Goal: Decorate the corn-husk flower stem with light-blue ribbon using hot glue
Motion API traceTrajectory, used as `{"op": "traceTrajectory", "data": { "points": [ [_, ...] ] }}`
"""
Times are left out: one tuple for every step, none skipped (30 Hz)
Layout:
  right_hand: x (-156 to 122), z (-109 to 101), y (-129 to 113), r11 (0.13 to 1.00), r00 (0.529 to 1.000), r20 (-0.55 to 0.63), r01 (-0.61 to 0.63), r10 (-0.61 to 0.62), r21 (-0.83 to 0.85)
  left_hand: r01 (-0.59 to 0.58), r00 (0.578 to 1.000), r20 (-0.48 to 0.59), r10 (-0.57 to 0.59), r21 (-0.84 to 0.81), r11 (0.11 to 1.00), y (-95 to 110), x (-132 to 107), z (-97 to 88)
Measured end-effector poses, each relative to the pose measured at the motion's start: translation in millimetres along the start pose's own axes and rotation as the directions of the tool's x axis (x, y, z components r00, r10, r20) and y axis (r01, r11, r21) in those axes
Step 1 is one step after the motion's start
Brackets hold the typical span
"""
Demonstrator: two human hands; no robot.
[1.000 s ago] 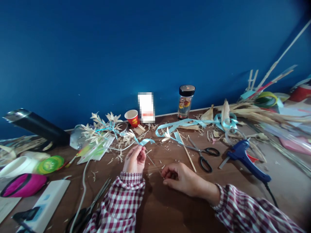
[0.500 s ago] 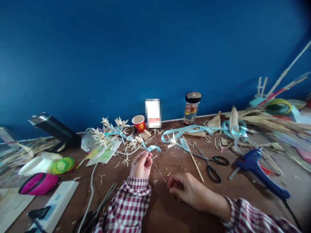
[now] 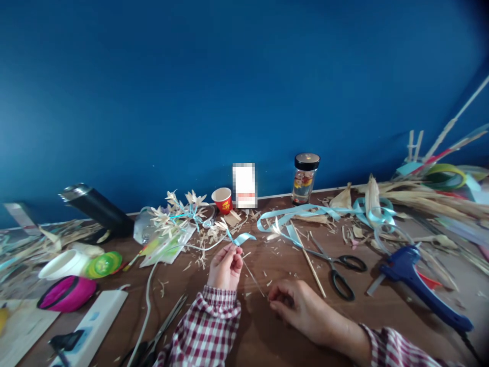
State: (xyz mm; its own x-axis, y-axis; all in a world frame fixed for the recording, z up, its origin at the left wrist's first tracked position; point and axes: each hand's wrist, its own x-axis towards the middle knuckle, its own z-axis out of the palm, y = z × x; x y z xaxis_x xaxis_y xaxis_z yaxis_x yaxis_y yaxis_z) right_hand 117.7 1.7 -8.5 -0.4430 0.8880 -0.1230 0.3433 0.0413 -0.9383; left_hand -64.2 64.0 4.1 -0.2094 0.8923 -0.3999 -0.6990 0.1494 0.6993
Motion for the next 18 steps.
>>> {"op": "traceTrajectory", "data": {
  "points": [
    [0,-1,-1,1.0,1.0,0.001,0.011,-0.011,-0.014,0.004,1.0,0.005,-0.004,0.001,1.0,0,0,0.2],
    [-1,-1,-2,1.0,1.0,0.004,0.016,-0.016,-0.021,0.009,1.0,0.01,-0.009,0.003,1.0,0,-1,0.4],
    [0,-2,-2,1.0,1.0,0.004,0.017,-0.017,-0.019,0.014,1.0,0.013,-0.015,0.004,1.0,0,-1,0.8],
    [0,-2,-3,1.0,1.0,0.0,0.015,-0.015,-0.008,0.02,1.0,0.014,-0.02,0.005,1.0,-1,-2,1.1],
    [1,-2,-3,1.0,1.0,-0.007,0.007,-0.007,0.015,0.026,1.0,0.015,-0.026,0.007,1.0,-1,-3,1.5],
    [1,-3,-3,0.999,1.0,-0.017,-0.002,0.003,0.047,0.033,0.999,0.016,-0.033,0.01,0.999,-2,-3,1.9],
    [2,-3,-4,0.997,1.0,-0.026,-0.011,0.013,0.082,0.041,0.999,0.018,-0.042,0.012,0.999,-3,-4,2.5],
    [3,-4,-5,0.993,0.999,-0.034,-0.02,0.024,0.116,0.051,0.998,0.022,-0.052,0.015,0.999,-4,-6,3.0],
    [4,-5,-6,0.989,0.998,-0.042,-0.029,0.035,0.148,0.065,0.997,0.029,-0.065,0.02,0.998,-5,-7,3.7],
    [5,-6,-7,0.984,0.997,-0.055,-0.038,0.048,0.174,0.081,0.996,0.042,-0.082,0.027,0.996,-7,-8,4.3],
    [6,-6,-9,0.98,0.996,-0.073,-0.046,0.061,0.193,0.097,0.993,0.059,-0.099,0.038,0.995,-9,-10,5.1],
    [7,-7,-11,0.977,0.993,-0.095,-0.047,0.068,0.207,0.111,0.99,0.079,-0.115,0.055,0.992,-12,-12,5.9],
    [7,-8,-13,0.975,0.991,-0.12,-0.039,0.067,0.219,0.124,0.986,0.102,-0.131,0.077,0.989,-14,-15,6.8],
    [8,-9,-15,0.973,0.988,-0.144,-0.018,0.052,0.231,0.135,0.982,0.122,-0.147,0.103,0.986,-17,-18,7.9],
    [8,-9,-17,0.97,0.987,-0.16,0.014,0.026,0.242,0.144,0.977,0.141,-0.162,0.129,0.981,-20,-21,9.1],
    [9,-10,-18,0.965,0.985,-0.172,0.051,-0.006,0.256,0.154,0.971,0.159,-0.179,0.154,0.976,-23,-24,10.5],
    [9,-10,-18,0.958,0.982,-0.184,0.087,-0.037,0.272,0.164,0.965,0.176,-0.195,0.177,0.97,-25,-27,11.9],
    [9,-10,-18,0.952,0.979,-0.197,0.116,-0.06,0.284,0.17,0.96,0.188,-0.208,0.197,0.965,-28,-30,13.5]
  ]
}}
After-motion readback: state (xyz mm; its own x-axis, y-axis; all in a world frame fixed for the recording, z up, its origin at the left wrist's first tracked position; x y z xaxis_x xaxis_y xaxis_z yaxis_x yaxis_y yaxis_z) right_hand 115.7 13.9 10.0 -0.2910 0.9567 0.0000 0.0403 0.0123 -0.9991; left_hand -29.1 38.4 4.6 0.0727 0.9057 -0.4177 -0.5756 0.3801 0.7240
